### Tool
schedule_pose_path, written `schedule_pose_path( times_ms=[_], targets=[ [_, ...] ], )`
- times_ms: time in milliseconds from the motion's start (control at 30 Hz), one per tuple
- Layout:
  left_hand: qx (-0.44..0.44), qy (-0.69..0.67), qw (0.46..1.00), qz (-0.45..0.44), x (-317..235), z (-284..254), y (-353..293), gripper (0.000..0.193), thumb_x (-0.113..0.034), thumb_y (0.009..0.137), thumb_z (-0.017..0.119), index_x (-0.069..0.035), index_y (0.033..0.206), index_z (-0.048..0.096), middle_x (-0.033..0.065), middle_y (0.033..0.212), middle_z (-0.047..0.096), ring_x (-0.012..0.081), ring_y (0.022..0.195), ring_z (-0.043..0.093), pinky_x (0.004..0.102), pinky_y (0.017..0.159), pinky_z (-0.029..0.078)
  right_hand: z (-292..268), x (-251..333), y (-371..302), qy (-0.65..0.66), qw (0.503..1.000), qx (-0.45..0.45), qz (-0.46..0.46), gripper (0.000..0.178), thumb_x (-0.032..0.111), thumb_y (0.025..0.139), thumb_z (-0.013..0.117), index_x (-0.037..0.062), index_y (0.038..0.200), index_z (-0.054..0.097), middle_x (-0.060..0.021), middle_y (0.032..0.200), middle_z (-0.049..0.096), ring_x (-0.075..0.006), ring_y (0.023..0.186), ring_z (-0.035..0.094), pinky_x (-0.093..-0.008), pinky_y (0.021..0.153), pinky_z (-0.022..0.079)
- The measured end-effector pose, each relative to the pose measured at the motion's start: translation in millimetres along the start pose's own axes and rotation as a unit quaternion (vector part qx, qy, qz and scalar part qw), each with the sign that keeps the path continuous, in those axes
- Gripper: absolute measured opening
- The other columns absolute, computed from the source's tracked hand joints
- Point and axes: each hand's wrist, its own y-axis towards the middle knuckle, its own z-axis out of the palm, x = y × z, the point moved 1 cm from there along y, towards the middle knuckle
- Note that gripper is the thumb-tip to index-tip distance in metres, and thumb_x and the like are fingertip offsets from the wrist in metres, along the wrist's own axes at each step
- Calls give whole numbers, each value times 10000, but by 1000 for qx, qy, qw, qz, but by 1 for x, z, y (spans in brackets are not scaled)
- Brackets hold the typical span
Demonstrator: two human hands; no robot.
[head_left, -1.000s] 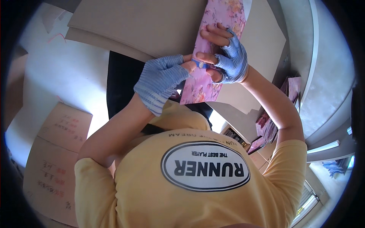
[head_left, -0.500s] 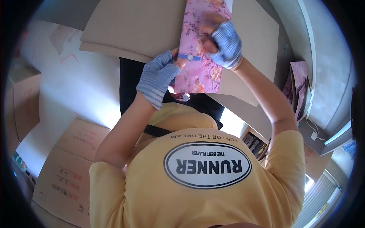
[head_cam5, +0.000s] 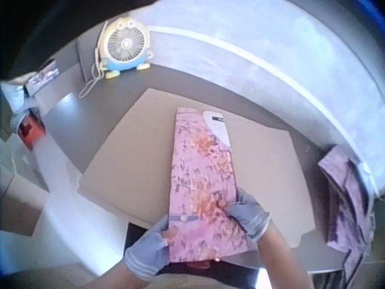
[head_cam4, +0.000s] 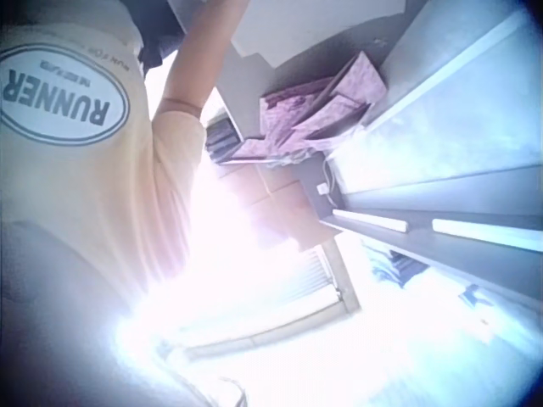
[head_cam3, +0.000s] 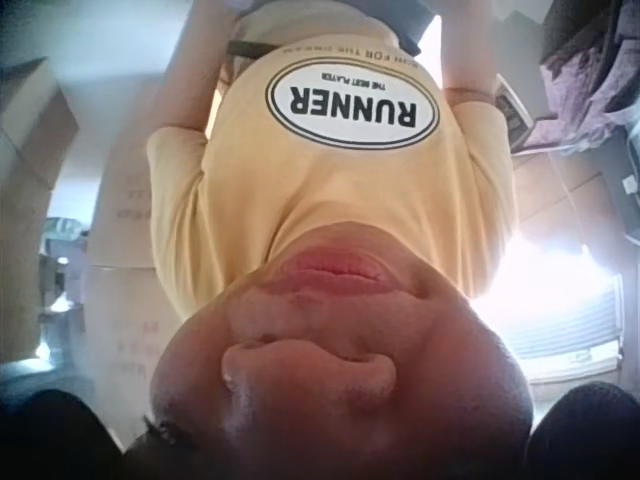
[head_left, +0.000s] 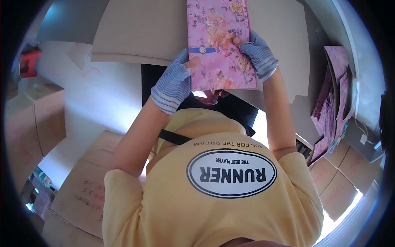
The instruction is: The person wraps rectangular cardboard boxes with pink floral-patterned paper. They place a box on the table, cover it with paper, fold the edges, and use a handheld device to seal the seams. The wrapped packages are stacked on the table.
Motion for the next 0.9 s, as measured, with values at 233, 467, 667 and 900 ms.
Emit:
schedule_pose_path(
  times_ms=[233,467,667,900],
  targets=[
    [62,26,998,14,8,2,-1,671,-154,833,659,6,1388,318,142,1256,503,240,1132,544,354,941,494,-10,13,-3,40,995,92,-18,563,142,846,620,-25,1336,398,-129,1168,590,-169,966,635,-305,848,536],
    [-45,304,940,145,-19,25,-29,985,-475,828,659,-4,1474,83,206,1455,311,325,1304,388,408,1069,334,-16,-16,-10,389,895,197,-96,539,378,952,467,26,1354,408,-114,1265,546,-215,1158,535,-383,998,436],
    [-89,576,770,259,-2,17,-39,866,-259,850,685,13,1459,132,237,1461,279,366,1271,421,375,1028,379,4,-30,-16,-74,956,109,-262,406,304,928,538,119,1290,528,-95,1249,554,-244,1153,534,-373,1010,415],
    [-239,128,952,140,-19,-9,-35,510,-328,930,563,8,1289,431,180,1212,536,335,1094,567,460,860,530,80,-51,-37,-589,698,-168,-373,435,199,755,652,270,1181,603,-68,1215,536,-245,1151,493,-392,962,420]
  ],
)
